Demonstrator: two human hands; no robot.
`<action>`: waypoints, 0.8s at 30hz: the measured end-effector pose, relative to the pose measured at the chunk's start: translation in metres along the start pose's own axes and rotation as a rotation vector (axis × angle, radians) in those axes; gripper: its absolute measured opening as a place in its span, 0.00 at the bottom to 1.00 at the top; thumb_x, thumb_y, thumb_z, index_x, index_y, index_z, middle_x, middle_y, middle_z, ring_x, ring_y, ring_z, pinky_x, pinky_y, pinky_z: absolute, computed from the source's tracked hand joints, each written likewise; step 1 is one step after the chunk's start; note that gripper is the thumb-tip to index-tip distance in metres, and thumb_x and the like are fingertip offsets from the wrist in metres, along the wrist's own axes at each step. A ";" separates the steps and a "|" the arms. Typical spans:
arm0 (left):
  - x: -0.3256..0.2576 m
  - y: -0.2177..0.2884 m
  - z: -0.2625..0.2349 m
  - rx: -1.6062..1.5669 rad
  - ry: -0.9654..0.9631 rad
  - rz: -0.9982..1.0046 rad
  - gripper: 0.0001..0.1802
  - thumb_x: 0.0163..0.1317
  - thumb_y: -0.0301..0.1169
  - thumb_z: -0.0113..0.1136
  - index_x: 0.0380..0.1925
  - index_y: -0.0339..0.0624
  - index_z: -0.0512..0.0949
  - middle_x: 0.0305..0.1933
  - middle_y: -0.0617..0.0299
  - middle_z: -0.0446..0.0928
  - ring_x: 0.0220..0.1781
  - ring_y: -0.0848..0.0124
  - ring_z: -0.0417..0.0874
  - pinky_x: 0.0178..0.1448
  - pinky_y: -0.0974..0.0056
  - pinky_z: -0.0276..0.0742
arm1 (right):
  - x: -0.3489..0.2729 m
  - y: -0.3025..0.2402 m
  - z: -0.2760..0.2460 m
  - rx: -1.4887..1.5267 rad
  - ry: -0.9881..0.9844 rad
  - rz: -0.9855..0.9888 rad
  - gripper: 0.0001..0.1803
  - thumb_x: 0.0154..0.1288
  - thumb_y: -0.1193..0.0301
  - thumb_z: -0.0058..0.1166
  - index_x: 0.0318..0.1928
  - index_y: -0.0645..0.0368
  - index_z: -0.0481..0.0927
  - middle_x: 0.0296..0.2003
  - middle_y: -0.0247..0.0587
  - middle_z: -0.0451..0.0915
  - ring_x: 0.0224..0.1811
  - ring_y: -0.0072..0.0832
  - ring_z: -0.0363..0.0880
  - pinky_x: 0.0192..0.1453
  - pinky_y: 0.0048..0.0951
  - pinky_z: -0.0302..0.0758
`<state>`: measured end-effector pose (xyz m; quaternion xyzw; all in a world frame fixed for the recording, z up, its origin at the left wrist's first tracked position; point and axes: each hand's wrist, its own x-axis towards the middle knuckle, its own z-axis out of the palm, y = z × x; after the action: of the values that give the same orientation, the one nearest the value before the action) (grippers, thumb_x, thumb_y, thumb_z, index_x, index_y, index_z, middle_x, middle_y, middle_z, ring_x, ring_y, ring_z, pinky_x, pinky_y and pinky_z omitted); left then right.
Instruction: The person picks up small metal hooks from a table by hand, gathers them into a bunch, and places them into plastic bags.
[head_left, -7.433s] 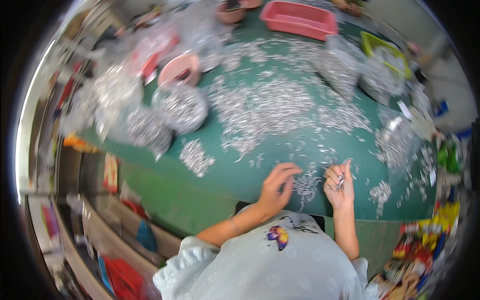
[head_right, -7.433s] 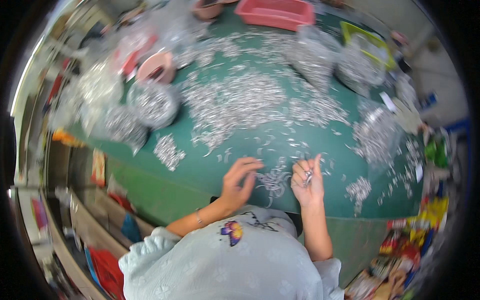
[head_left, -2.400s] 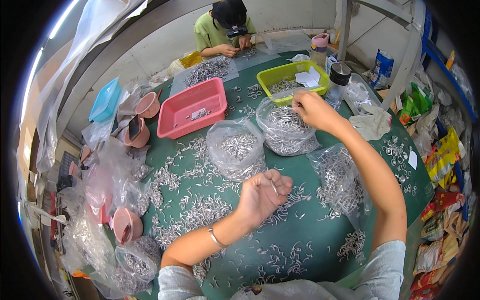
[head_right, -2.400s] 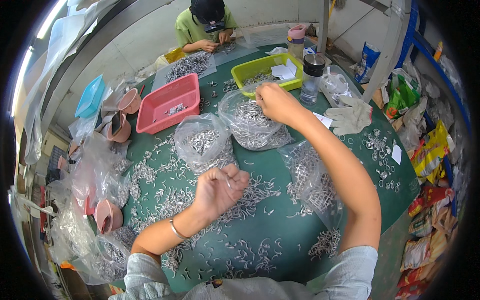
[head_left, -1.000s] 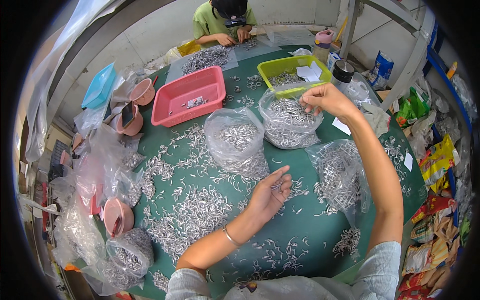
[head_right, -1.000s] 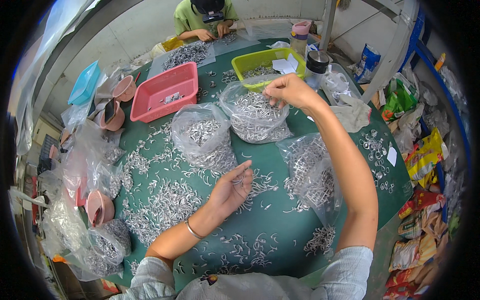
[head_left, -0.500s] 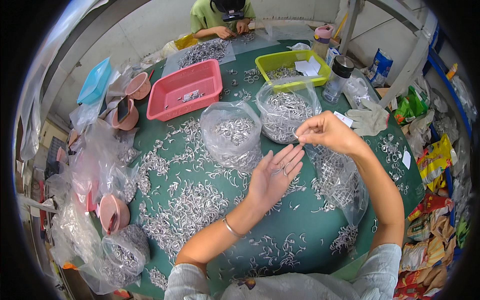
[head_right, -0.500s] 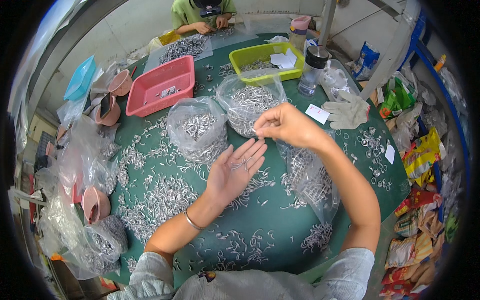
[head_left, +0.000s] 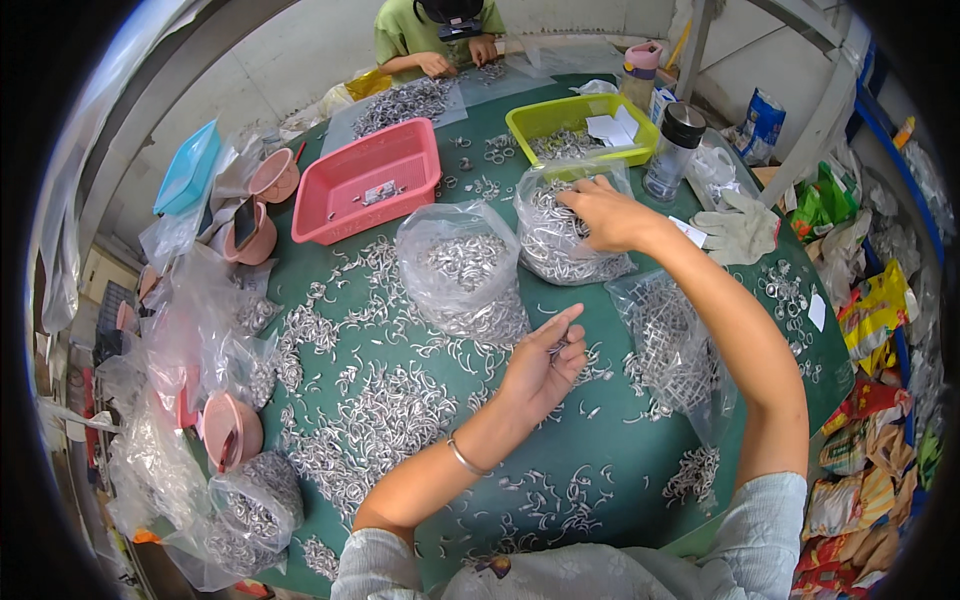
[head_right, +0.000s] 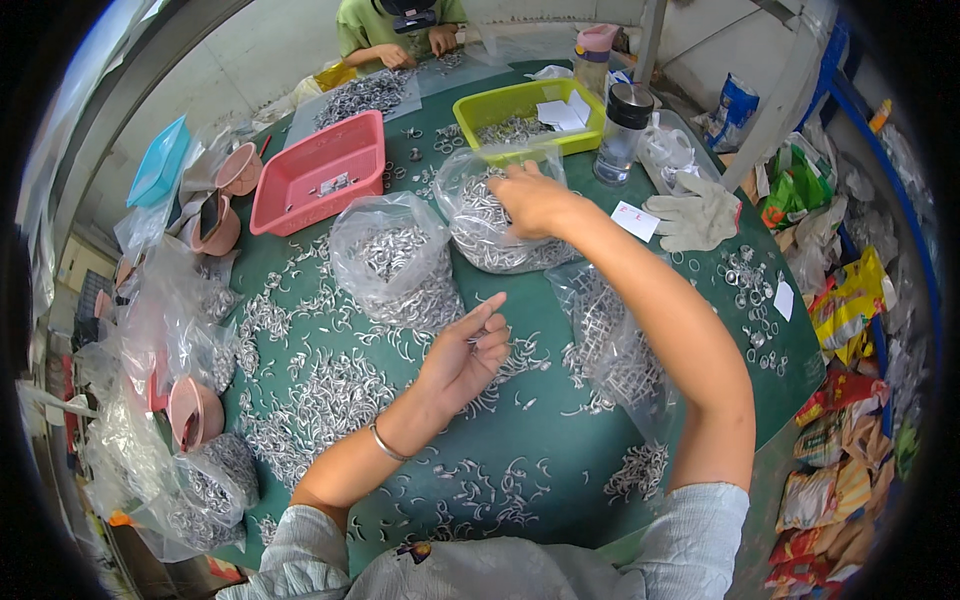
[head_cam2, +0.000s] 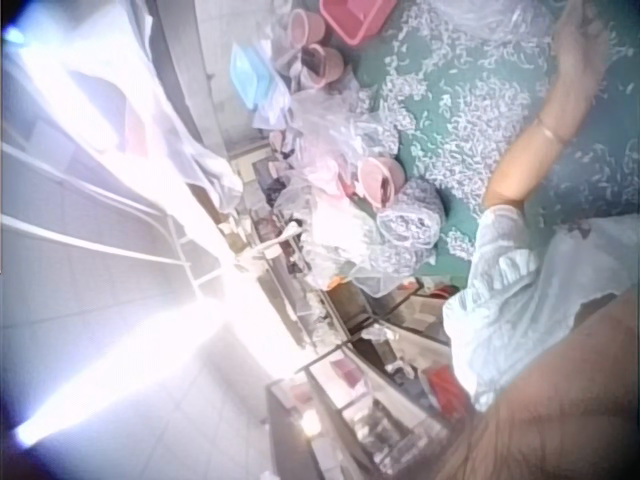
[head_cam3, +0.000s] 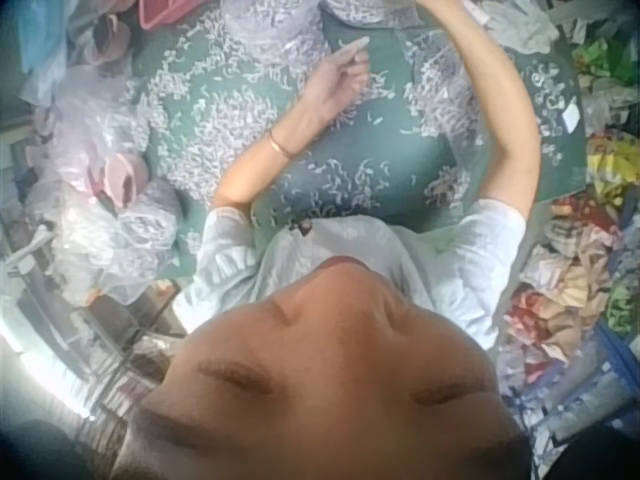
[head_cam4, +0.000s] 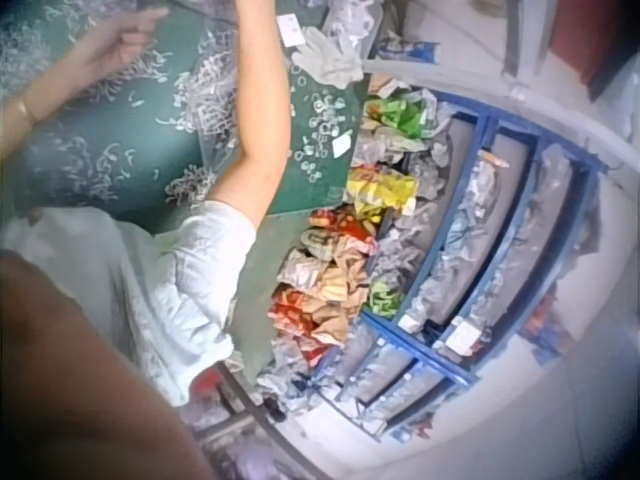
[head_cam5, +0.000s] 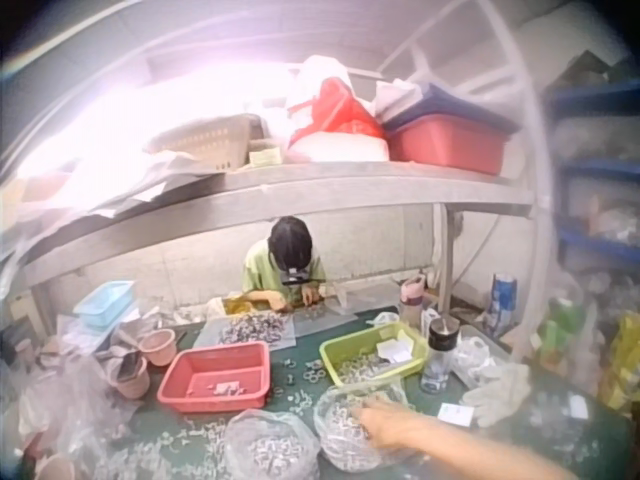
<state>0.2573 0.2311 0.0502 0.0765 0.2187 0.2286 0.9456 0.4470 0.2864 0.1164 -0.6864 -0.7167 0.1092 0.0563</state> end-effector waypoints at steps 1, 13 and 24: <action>-0.001 0.000 -0.002 0.000 0.002 0.002 0.15 0.64 0.26 0.43 0.50 0.35 0.63 0.26 0.65 0.63 0.23 0.78 0.59 0.27 0.74 0.59 | 0.004 -0.003 0.001 -0.030 -0.035 0.018 0.33 0.38 0.74 0.64 0.51 0.61 0.70 0.54 0.50 0.66 0.57 0.48 0.60 0.58 0.40 0.63; -0.003 -0.008 -0.008 0.062 0.007 0.011 0.16 0.62 0.26 0.44 0.51 0.33 0.66 0.35 0.59 0.70 0.33 0.73 0.70 0.38 0.69 0.70 | 0.039 0.013 -0.009 0.974 -0.002 0.126 0.17 0.53 0.75 0.56 0.44 0.67 0.74 0.42 0.41 0.76 0.40 0.26 0.75 0.42 0.28 0.75; -0.009 -0.008 -0.004 0.062 0.023 0.027 0.22 0.63 0.25 0.39 0.58 0.31 0.57 0.60 0.46 0.60 0.61 0.58 0.64 0.63 0.60 0.64 | -0.001 0.044 -0.034 0.374 0.112 -0.170 0.11 0.45 0.80 0.57 0.34 0.67 0.77 0.27 0.41 0.79 0.31 0.31 0.77 0.37 0.27 0.73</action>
<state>0.2513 0.2198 0.0478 0.1060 0.2354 0.2353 0.9370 0.4975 0.2895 0.1390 -0.6061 -0.7350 0.1971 0.2315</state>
